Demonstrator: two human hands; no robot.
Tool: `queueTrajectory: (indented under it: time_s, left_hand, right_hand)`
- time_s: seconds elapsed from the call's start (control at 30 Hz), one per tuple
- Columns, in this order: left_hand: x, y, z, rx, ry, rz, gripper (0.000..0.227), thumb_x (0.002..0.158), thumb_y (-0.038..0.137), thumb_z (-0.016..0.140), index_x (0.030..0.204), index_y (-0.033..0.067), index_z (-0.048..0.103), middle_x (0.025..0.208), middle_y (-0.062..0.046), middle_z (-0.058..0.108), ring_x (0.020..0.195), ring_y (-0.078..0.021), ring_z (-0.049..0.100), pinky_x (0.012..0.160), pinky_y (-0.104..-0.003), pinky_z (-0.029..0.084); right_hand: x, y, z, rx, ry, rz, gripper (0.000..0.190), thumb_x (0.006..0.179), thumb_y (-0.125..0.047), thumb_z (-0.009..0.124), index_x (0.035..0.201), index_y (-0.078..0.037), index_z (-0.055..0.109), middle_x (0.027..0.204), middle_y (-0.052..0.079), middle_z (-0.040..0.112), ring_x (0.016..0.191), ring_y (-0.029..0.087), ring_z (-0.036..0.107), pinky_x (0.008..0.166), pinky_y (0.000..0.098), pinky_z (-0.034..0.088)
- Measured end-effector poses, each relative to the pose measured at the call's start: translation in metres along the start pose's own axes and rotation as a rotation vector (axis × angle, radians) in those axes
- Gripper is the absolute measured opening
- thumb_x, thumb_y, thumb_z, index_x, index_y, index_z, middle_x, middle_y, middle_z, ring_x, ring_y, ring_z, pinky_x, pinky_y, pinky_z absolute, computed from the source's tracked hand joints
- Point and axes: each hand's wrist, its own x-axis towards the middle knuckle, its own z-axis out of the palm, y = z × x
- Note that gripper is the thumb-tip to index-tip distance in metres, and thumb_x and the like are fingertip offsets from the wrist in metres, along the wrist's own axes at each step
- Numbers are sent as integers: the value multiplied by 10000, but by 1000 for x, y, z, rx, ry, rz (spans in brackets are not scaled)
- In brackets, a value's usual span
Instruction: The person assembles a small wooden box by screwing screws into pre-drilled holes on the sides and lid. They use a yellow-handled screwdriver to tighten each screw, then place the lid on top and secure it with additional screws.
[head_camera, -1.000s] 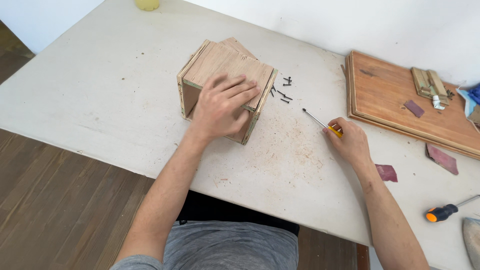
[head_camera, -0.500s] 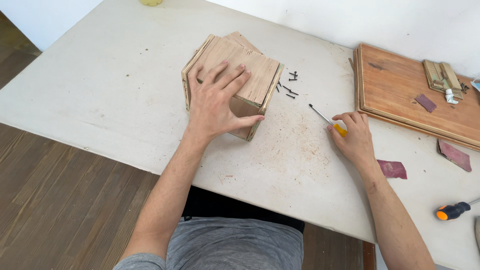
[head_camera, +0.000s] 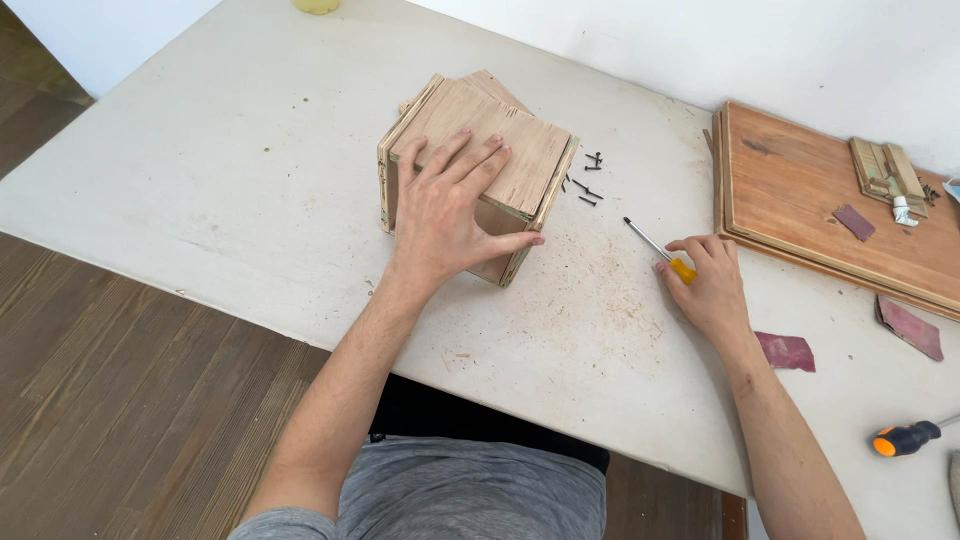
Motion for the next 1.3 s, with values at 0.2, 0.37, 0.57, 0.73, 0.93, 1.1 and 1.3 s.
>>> queueTrajectory:
  time_s: [0.2,0.37,0.57,0.73,0.93,1.1,1.3]
  left_hand:
    - [-1,0,12,-18,-62,71,1166,743,950,988,1678,282,791,1728,34,799,1659,-295,669,1427,-621,366]
    - [6,17,27,-19,-177,145,1087,825,858,903,1738,295,727,1798,35,738,1705,-281,632,1424,-584,393]
    - [11,73,68,-6,-169,298,1120,814,753,895,1773,225,660,1805,-67,710,1706,-359,646,1372,-592,499]
    - [16,114,92,-193,-232,299,958,838,653,891,1657,196,699,1767,-98,685,1747,-363,600,1475,-567,432]
    - [44,95,6,-441,84,212,252,1016,467,727,1167,301,844,904,50,873,891,-240,905,1004,-442,666]
    - [88,-60,31,-182,286,42,115,1070,298,748,1139,306,841,942,139,876,841,-125,817,819,-337,599]
    - [51,-181,142,242,-267,-276,1111,803,973,914,1711,362,719,1795,-96,615,1718,-433,505,1304,-738,515]
  right_hand:
    - [2,-9,10,-31,28,-40,351,1122,-288,988,1451,-171,943,1353,120,833,1384,272,707,1269,419,613]
    - [-2,-26,12,-13,51,-96,374,1133,-302,976,1477,-161,926,1380,131,816,1390,292,691,1267,448,598]
    - [-15,-54,30,285,33,-237,759,1035,-517,981,1655,-136,764,1421,144,795,1307,351,714,1218,577,588]
    - [-12,-43,69,245,-73,-64,583,1011,-544,869,1349,-128,638,1001,94,848,978,368,803,978,581,613]
    - [-12,-48,68,156,-23,-3,425,1148,-368,775,996,29,772,851,276,829,905,579,834,785,659,564]
    - [-25,-39,47,84,-26,96,468,1085,-388,754,803,-18,700,705,178,760,762,449,794,789,564,558]
    - [-34,-8,48,167,-43,164,316,972,-222,794,776,2,687,620,246,664,648,492,747,673,504,491]
